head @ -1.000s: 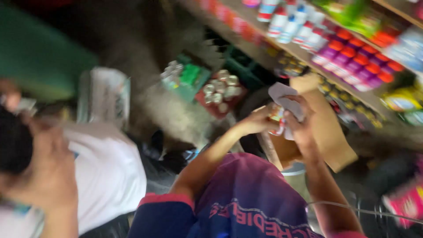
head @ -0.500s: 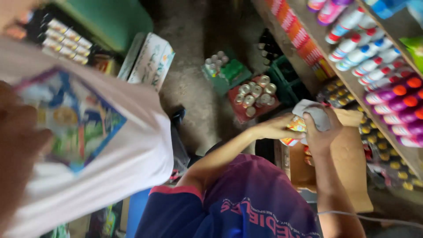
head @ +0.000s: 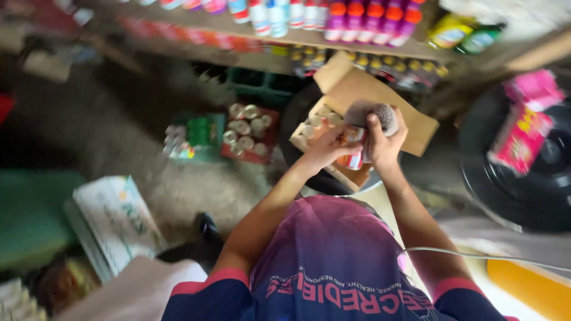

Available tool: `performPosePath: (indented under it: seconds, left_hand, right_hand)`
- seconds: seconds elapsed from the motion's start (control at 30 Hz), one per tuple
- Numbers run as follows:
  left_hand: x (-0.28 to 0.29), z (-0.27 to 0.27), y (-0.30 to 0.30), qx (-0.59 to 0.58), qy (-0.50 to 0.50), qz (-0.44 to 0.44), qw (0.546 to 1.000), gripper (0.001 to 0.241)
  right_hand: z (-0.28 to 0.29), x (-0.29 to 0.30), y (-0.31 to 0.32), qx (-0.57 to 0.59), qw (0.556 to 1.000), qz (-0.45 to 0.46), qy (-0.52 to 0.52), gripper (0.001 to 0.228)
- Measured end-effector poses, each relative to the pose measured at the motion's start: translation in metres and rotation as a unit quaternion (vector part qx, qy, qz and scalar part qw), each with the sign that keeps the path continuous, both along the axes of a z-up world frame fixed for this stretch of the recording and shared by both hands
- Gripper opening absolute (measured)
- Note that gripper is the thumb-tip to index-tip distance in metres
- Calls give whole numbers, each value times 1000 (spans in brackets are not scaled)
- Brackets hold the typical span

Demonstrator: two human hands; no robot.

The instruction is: Wiping dust off canned goods with a cloth and organizing them on grocery store shelves.

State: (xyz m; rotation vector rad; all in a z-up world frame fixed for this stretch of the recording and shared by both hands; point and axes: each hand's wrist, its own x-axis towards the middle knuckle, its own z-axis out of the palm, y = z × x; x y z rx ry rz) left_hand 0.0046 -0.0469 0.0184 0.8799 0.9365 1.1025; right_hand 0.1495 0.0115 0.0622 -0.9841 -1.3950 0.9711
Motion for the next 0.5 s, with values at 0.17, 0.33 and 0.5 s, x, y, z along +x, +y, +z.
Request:
performPosePath:
  seconds: [0.17, 0.33, 0.5]
  left_hand:
    - [35, 25, 9, 21, -168, 104, 980, 30]
    - [43, 21, 16, 56, -105, 56, 991, 78]
    - [41, 6, 14, 153, 28, 47, 987, 93]
  right_hand:
    - [8, 11, -44, 38, 999, -28, -17, 53]
    - [5, 21, -59, -244, 956, -91, 132, 44]
    - [72, 17, -54, -393, 837, -46, 378, 24]
